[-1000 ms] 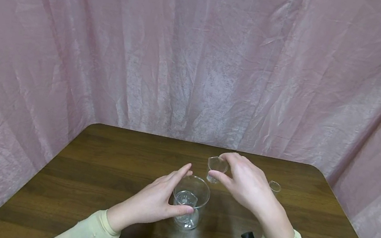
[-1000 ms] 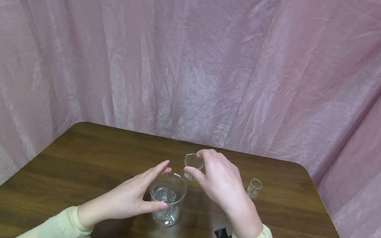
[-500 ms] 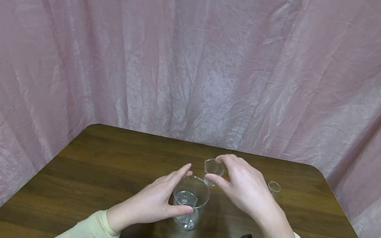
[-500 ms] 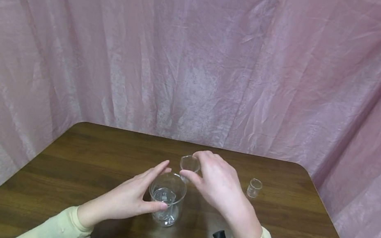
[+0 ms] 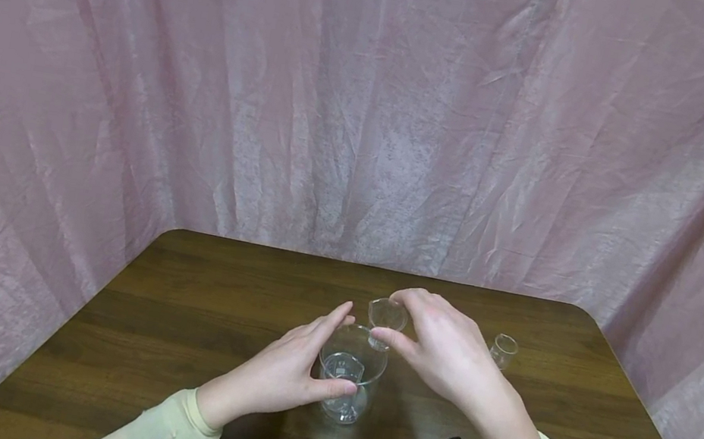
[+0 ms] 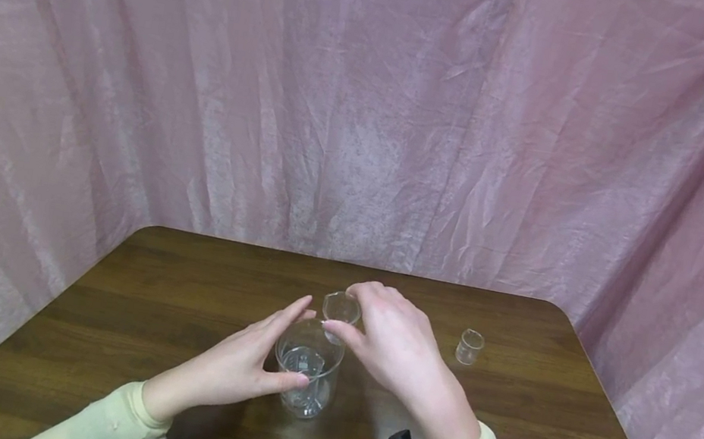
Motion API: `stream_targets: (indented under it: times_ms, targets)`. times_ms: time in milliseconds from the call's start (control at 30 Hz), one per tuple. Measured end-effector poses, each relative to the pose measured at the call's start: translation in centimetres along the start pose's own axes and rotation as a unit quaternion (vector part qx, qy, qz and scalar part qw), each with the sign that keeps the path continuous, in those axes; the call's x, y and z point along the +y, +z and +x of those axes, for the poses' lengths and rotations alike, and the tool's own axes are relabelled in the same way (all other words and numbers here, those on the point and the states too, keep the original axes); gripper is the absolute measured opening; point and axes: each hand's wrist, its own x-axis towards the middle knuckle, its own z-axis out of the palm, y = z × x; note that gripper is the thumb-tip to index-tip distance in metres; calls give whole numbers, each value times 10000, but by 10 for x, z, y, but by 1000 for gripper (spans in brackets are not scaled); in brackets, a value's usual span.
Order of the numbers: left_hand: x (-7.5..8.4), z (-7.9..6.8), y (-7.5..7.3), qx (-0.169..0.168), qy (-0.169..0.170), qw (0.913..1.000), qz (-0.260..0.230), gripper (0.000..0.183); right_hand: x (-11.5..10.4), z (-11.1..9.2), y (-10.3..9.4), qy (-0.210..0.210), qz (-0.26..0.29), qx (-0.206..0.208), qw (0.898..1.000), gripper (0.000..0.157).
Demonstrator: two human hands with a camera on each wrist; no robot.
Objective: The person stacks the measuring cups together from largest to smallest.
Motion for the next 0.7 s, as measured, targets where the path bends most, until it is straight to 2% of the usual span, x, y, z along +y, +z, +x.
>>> stream_targets:
  times_ms: [700]
  targets:
    - [-1, -1, 0, -15, -15, 10000, -85, 112, -11, -2, 11, -335, 179, -248, 9990, 43]
